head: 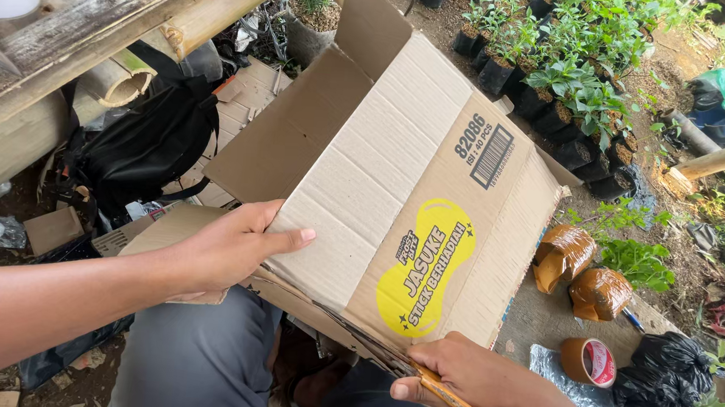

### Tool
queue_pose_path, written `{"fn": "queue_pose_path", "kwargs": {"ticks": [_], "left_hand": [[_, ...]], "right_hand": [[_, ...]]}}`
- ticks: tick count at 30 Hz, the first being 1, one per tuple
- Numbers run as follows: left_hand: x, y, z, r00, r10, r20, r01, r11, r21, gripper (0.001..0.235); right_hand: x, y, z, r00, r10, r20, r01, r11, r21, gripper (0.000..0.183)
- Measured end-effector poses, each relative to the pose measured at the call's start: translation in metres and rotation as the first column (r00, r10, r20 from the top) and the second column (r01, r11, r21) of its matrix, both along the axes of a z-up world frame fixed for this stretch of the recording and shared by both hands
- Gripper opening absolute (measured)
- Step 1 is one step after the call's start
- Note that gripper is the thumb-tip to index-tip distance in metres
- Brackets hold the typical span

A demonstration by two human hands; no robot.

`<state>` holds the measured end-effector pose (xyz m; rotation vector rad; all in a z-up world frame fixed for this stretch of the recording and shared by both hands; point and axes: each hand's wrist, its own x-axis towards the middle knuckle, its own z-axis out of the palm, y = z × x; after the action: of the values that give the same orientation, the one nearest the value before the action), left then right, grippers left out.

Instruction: The person opens a cardboard box, removes tape, and uses scissors to cut the cardboard into smaller rectangular pieces. They also handle a roll of tape and a small plant wrapped in tape.

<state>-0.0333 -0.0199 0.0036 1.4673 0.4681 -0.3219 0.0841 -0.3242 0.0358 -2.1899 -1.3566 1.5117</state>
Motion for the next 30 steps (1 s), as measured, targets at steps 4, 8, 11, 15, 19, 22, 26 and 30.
{"fn": "queue_pose_path", "kwargs": {"ticks": [4, 8, 11, 15, 19, 22, 26, 30], "left_hand": [[-0.001, 0.0, 0.0, 0.991, 0.135, -0.013, -0.134, 0.954, -0.267, 0.044], [0.001, -0.001, -0.002, 0.978, 0.206, -0.043, -0.206, 0.887, -0.414, 0.038], [0.001, 0.0, -0.003, 0.962, 0.262, -0.08, -0.272, 0.88, -0.389, 0.035], [-0.002, 0.004, -0.009, 0.92, 0.38, -0.092, -0.386, 0.843, -0.374, 0.033], [-0.004, 0.01, -0.012, 0.918, 0.392, -0.056, -0.376, 0.816, -0.439, 0.036], [-0.007, 0.017, -0.022, 0.889, 0.446, -0.104, -0.437, 0.759, -0.484, 0.042], [-0.01, 0.024, -0.032, 0.912, 0.386, -0.139, -0.402, 0.77, -0.496, 0.058], [-0.009, 0.023, -0.038, 0.952, 0.296, -0.084, -0.291, 0.776, -0.56, 0.068]], "right_hand": [[-0.004, 0.002, 0.015, 0.998, 0.024, 0.051, -0.024, 1.0, 0.004, 0.072], [-0.006, 0.009, 0.016, 0.992, 0.033, 0.121, -0.034, 0.999, 0.007, 0.073], [-0.005, 0.013, 0.009, 0.993, 0.061, 0.104, -0.067, 0.996, 0.057, 0.074], [-0.003, 0.015, 0.01, 0.995, 0.079, 0.063, -0.084, 0.992, 0.092, 0.075], [0.005, -0.003, 0.041, 0.99, 0.12, 0.076, -0.119, 0.993, -0.026, 0.071], [0.004, -0.037, 0.061, 0.982, 0.01, 0.186, 0.031, 0.975, -0.219, 0.07], [-0.012, -0.056, 0.024, 0.7, -0.466, 0.542, 0.062, 0.795, 0.603, 0.078], [-0.027, -0.056, -0.021, 0.567, -0.471, 0.676, -0.174, 0.734, 0.657, 0.065]]}}
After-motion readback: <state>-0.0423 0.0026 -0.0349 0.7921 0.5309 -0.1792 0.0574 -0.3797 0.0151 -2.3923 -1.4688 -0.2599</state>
